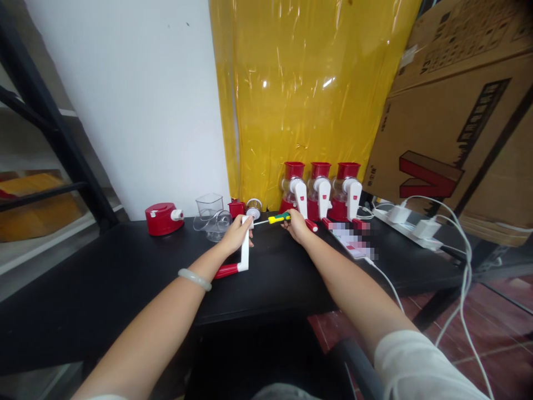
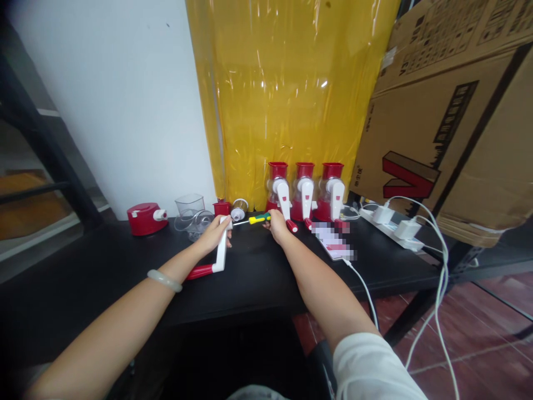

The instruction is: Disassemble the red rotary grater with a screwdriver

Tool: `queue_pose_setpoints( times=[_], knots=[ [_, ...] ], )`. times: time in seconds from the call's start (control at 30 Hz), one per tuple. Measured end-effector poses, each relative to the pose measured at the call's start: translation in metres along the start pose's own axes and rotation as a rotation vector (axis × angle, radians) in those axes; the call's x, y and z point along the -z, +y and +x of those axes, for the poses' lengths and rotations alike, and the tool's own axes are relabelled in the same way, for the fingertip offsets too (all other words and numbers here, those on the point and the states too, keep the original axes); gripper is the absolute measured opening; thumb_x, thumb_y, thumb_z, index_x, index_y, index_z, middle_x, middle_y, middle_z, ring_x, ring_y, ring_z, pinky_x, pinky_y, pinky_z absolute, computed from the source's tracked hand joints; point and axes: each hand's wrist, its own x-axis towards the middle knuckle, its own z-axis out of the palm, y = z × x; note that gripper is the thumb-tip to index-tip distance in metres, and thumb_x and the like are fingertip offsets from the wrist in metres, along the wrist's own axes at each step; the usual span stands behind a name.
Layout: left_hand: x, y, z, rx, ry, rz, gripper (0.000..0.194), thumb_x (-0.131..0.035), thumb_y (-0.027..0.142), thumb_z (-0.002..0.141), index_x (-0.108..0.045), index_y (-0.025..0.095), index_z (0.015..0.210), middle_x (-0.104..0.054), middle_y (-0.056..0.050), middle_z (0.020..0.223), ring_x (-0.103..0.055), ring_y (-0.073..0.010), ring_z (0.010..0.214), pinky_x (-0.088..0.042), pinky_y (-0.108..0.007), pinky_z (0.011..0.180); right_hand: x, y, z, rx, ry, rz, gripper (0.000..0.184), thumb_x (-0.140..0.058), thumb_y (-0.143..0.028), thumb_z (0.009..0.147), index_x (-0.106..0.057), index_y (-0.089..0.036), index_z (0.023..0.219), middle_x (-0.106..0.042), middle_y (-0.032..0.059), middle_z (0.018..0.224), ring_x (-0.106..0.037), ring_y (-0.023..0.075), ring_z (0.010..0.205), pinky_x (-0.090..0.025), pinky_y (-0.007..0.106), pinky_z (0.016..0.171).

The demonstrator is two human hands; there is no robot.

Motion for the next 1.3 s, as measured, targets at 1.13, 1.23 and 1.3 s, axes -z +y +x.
queue_pose_setpoints(
  times=[1.13,1.23,1.3],
  knots=[
    [0.002,0.023,-0.006,0.151,0.233,-0.281,0.051,-0.083,-0.004,0.062,-0.049,0.017,0.094,-0.074,-0.007,0.086,-0.074,-0.018,0.076,-0.063,-0.032,0.074,-0.003,-0.001,0.002,0.058,0.098,0.005,0.014,-0.047,-0.021,0.089,-0.047,-0.022,0.074,-0.043,-0.008,0.046,-0.043,0.0082,0.038,-0.045,0.017,0.041],
    [0.001,0.023,-0.005,0.145,0.211,-0.345,0.048,-0.082,-0.005,0.064,-0.051,0.015,0.095,-0.074,-0.008,0.084,-0.075,-0.0177,0.078,-0.063,-0.03,0.078,-0.004,0.003,-0.001,0.083,0.071,0.014,0.013,-0.047,-0.022,0.088,-0.048,-0.022,0.075,-0.044,-0.0081,0.049,-0.044,0.0074,0.039,-0.047,0.018,0.043],
    [0.001,0.022,-0.004,0.146,0.203,-0.374,0.047,-0.082,-0.005,0.065,-0.052,0.014,0.095,-0.074,-0.008,0.082,-0.076,-0.0182,0.077,-0.064,-0.029,0.077,-0.005,0.005,-0.002,0.095,0.064,0.017,0.011,-0.049,-0.022,0.087,-0.048,-0.022,0.075,-0.045,-0.0082,0.051,-0.044,0.0072,0.04,-0.048,0.019,0.044]
  ],
)
